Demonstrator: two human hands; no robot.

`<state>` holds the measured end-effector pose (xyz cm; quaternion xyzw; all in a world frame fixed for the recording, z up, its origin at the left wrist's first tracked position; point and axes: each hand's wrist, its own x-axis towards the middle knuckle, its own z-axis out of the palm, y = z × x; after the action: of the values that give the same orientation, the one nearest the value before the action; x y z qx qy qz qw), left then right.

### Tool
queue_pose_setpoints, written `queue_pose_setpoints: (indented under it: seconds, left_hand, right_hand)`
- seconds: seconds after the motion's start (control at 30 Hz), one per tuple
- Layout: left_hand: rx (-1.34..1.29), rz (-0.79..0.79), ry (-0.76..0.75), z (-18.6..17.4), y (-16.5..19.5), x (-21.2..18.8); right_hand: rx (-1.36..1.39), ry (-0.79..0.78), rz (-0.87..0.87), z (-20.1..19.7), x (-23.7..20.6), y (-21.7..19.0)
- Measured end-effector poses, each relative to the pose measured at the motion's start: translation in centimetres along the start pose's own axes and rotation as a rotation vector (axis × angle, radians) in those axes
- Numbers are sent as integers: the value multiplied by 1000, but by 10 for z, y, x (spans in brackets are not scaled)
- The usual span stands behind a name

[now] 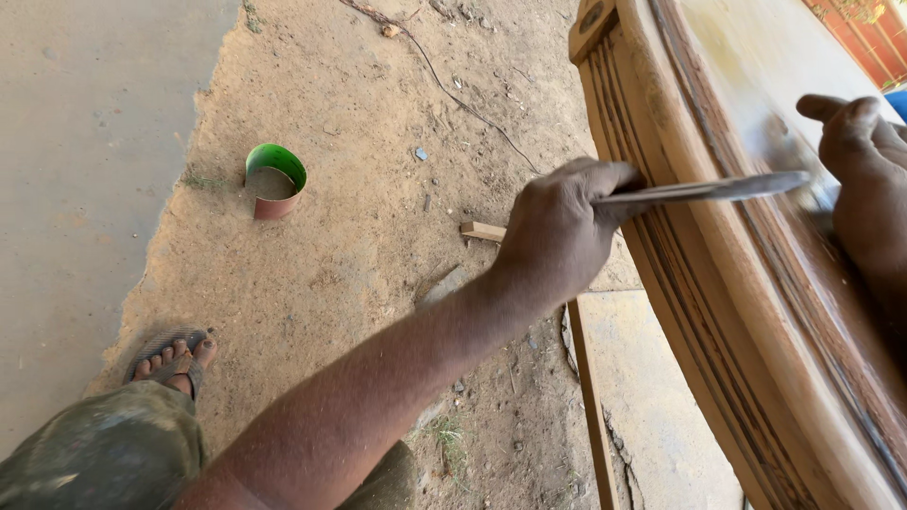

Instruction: The person kneels beside a round wooden table and scrapes its edge with a flat metal scraper blade, working along the rim and around the corner blocks. They reposition the blade with both hands and continue scraping different sections of the table edge.

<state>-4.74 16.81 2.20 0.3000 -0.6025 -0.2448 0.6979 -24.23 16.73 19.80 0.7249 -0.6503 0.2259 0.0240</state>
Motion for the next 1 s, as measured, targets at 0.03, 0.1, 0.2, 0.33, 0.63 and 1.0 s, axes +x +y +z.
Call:
queue_pose_setpoints:
  seconds: [0.03, 0.1, 0.2, 0.33, 0.63, 1.0]
  left_hand:
    - [-8, 3, -13, 1, 5, -6]
    - [-24, -78, -55, 2, 15, -16]
    - [4, -57, 13, 5, 29, -27]
    - [37, -12, 85, 10, 46, -42]
    - [-199, 14, 14, 4, 94, -82]
    - [-107, -254, -182, -21, -6, -2]
  right_hand:
    - [-128, 18, 16, -2, -4, -5]
    - [-237, 21, 77, -5, -9, -14]
    - [-217, -26, 146, -6, -11, -25]
    - [-258, -52, 122, -3, -7, -27]
    - [-143, -27, 196, -1, -6, -35]
    - [-259, -21, 99, -8, -8, -15]
